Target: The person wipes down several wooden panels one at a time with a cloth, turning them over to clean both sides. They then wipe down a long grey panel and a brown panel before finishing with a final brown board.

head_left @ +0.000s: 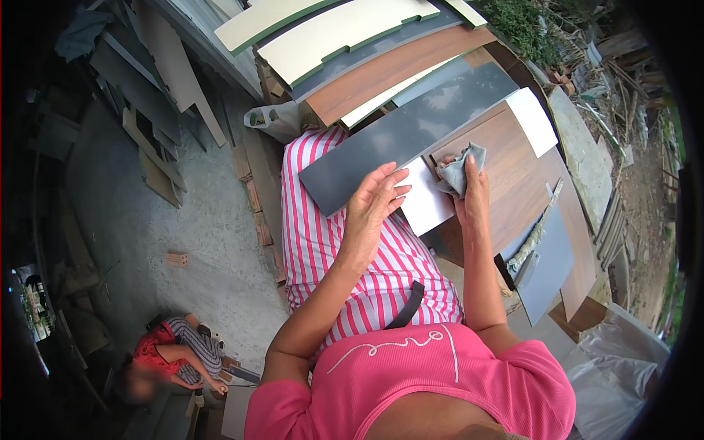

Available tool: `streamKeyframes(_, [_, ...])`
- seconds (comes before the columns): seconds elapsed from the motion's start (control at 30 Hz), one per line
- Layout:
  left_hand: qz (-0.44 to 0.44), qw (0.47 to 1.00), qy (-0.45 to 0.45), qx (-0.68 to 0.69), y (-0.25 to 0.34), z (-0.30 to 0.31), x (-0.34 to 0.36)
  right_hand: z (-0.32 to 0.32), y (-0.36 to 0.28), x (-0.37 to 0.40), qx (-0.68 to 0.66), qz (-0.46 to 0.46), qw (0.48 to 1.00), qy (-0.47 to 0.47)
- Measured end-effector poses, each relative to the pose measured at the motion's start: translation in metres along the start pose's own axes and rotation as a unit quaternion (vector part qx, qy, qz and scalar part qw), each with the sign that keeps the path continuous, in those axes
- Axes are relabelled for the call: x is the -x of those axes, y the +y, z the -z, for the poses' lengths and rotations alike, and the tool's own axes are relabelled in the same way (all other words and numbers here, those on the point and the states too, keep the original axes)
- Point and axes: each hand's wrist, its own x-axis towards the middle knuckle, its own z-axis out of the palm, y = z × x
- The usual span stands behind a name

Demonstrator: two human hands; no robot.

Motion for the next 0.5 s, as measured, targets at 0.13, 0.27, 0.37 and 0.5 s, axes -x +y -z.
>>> streamKeyframes(0.13, [-0.126, 0.966, 0.173, -0.144, 0.028, 0.048, 0.025, -0.006, -0.006, 0.006, -0.018, 0.002, 1.000, 0.010])
streamKeyframes(0.27, [-0.090, 0.959, 0.250, -0.096, 0.018, 0.081, 0.040, -0.051, -0.015, 0.019, -0.047, 0.052, 0.998, 0.000])
streamKeyframes(0.37, [-0.009, 0.978, 0.199, 0.060, 0.001, 0.094, 0.032, -0.107, -0.015, 0.035, -0.079, 0.038, 0.990, -0.111])
streamKeyframes(0.5, [0.035, 0.964, 0.063, 0.255, -0.005, 0.093, 0.001, -0.143, 0.020, 0.033, 0.200, 0.101, 0.939, -0.263])
